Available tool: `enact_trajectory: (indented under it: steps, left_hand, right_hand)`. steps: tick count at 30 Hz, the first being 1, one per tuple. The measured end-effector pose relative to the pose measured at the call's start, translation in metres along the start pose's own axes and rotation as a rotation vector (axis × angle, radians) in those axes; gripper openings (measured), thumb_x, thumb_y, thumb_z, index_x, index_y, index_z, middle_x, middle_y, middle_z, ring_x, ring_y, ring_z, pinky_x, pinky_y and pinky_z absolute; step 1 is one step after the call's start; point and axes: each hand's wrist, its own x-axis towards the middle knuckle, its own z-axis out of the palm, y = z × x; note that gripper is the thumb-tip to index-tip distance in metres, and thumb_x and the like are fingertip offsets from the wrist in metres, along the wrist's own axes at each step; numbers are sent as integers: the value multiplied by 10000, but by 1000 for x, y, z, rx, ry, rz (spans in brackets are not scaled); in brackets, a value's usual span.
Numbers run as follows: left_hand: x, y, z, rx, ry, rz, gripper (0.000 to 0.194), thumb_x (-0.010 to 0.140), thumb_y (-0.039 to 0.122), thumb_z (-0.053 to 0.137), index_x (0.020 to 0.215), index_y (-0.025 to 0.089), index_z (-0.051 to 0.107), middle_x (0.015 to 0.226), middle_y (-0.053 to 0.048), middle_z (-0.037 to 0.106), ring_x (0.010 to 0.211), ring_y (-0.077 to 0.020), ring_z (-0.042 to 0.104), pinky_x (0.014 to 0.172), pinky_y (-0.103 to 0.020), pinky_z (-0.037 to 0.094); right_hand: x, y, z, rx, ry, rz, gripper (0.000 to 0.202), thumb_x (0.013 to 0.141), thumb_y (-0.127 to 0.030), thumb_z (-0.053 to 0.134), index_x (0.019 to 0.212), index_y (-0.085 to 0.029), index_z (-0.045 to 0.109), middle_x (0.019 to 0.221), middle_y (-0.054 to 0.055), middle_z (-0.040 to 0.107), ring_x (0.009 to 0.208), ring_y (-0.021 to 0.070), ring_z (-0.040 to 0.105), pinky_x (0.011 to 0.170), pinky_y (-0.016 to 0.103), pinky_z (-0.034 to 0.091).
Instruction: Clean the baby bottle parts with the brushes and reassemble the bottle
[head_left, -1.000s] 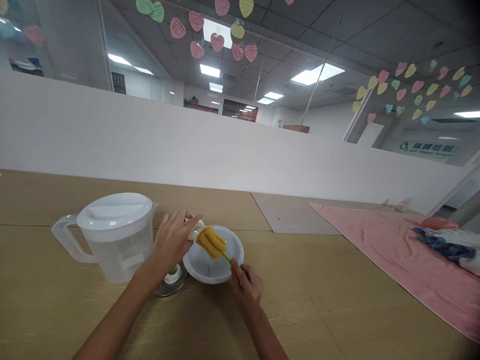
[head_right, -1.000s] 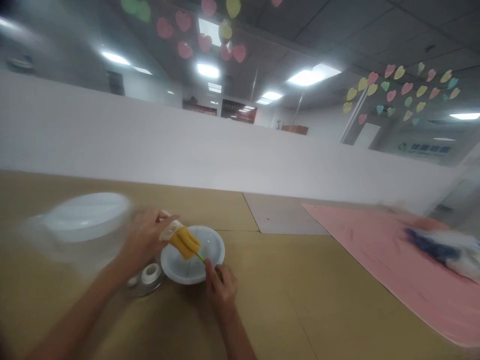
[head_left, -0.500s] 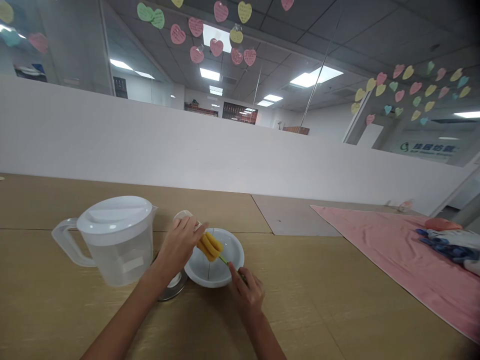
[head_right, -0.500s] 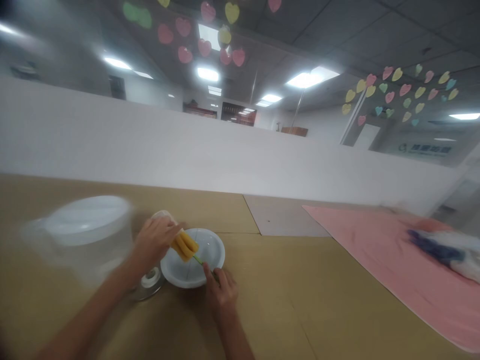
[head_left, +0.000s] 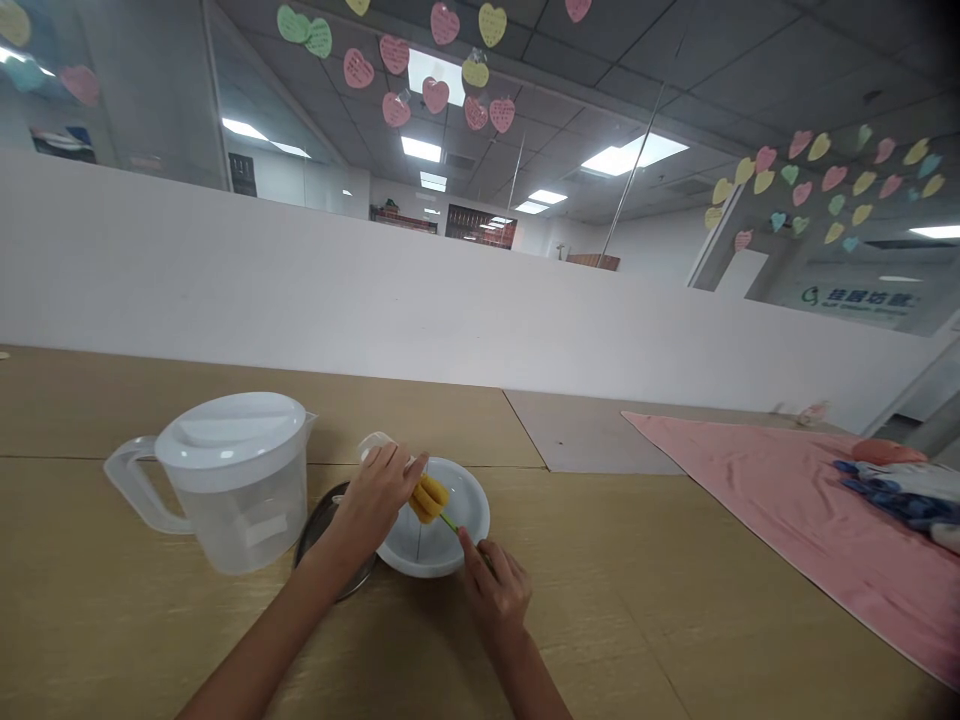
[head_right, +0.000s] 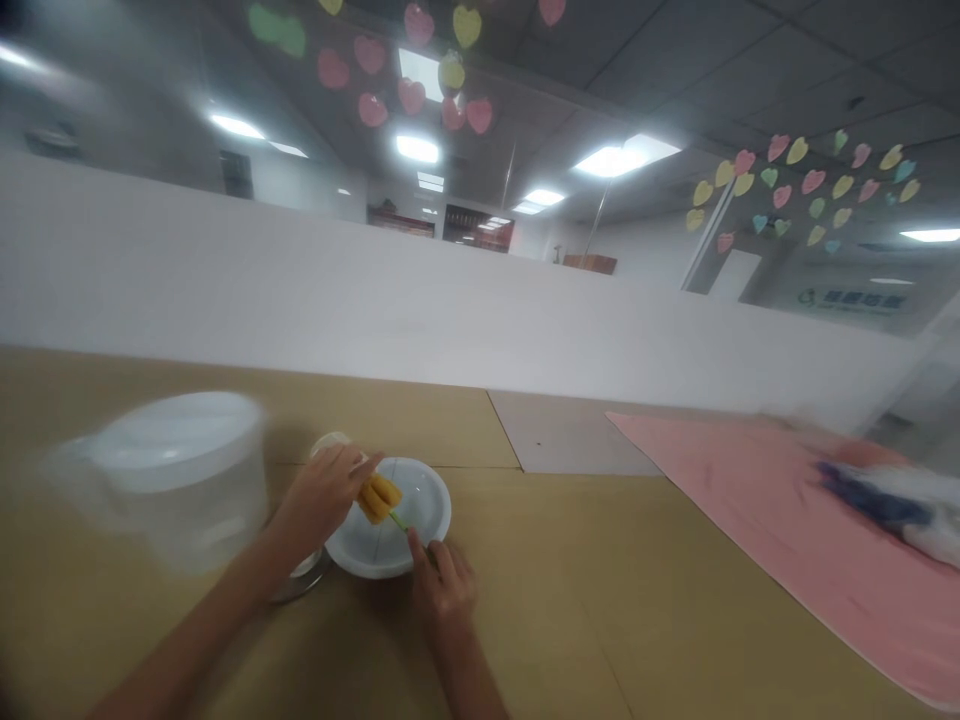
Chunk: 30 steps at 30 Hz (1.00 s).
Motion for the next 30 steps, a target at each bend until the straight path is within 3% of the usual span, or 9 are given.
enact_trajectory:
  steps: [10, 22, 30]
  left_hand:
    - [1, -4, -3, -205, 4, -45, 554, 672, -54, 442, 1166, 183, 527, 889, -64, 510, 861, -227, 460, 777, -349, 370]
    - [2, -2, -5, -108, -46, -4, 462, 771, -26, 401, 1165, 175, 533, 884, -78, 526, 816, -224, 468, 741, -356, 365]
    - [0, -3, 0, -117, -60, 8, 505, 737, -42, 411, 1184, 167, 520, 897, -79, 529, 831, -224, 465, 748, -356, 360]
  right_hand:
    - [2, -4, -2, -40, 13, 4, 470, 819, -55, 517, 1249, -241, 540, 712, 20, 611, 617, 87, 554, 586, 216, 418]
    - [12, -7, -7, -75, 2, -46, 388, 855, -114, 496, 1219, -228, 568, 708, 24, 619, 582, 84, 541, 559, 227, 399]
    - [9, -6, -7, -75, 1, -41, 347, 836, -148, 557, 1168, -233, 606, 739, 28, 626, 604, 85, 531, 584, 229, 394]
